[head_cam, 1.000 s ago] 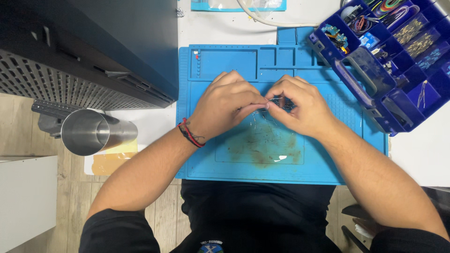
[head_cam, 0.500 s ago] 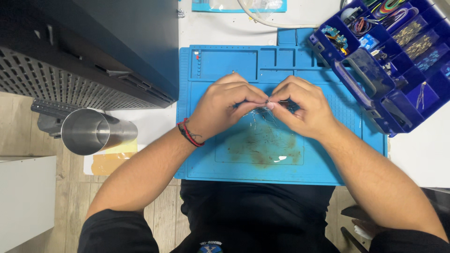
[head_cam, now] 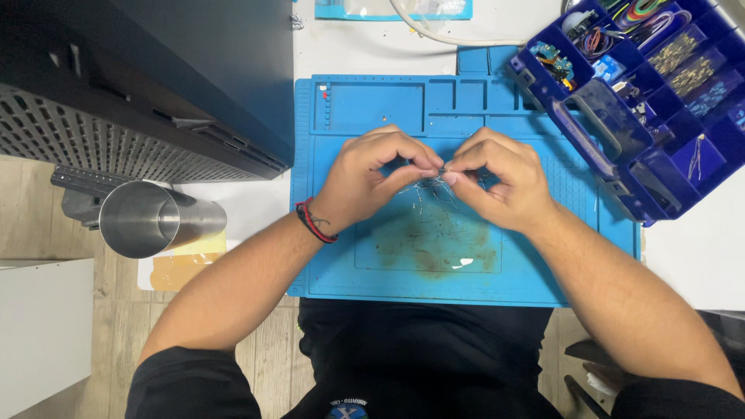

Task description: The person repeatedly picks up small metal wire pieces from a blue work mat and twists them together by hand. The person places the twisted wire back onto the mat and continues the process with additional pieces.

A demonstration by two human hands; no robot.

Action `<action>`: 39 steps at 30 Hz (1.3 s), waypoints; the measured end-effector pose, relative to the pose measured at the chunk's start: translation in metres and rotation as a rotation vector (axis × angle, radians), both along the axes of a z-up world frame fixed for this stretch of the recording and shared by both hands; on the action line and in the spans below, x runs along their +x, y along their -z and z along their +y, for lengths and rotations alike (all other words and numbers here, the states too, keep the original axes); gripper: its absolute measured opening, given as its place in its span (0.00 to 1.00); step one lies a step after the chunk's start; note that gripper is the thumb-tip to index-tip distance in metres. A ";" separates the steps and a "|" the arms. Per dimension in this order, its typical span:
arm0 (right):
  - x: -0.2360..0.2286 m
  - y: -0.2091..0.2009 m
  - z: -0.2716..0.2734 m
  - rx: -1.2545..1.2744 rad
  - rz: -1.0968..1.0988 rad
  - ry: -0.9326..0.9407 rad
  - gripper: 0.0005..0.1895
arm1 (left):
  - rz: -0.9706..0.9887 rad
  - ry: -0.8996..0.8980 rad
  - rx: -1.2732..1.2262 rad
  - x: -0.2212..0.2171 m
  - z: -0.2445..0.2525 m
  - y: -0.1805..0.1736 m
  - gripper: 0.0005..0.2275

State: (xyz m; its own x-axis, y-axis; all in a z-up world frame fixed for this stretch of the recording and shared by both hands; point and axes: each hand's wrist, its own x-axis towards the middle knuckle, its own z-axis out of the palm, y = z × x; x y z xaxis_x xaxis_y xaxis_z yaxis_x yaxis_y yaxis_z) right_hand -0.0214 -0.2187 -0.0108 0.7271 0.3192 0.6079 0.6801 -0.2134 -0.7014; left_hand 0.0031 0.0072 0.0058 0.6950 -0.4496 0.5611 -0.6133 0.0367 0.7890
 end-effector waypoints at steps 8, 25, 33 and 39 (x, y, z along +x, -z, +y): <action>-0.003 0.003 0.000 0.006 -0.020 0.001 0.01 | 0.030 0.031 -0.014 -0.003 0.001 0.001 0.04; -0.005 0.008 0.003 0.053 -0.068 0.035 0.02 | -0.074 0.035 -0.061 -0.007 -0.003 -0.005 0.04; -0.005 0.003 0.004 0.092 -0.110 0.080 0.04 | -0.021 0.067 -0.119 -0.007 -0.004 0.002 0.05; -0.006 0.003 0.007 0.095 -0.094 0.070 0.04 | 0.010 0.062 -0.110 -0.008 -0.003 0.000 0.05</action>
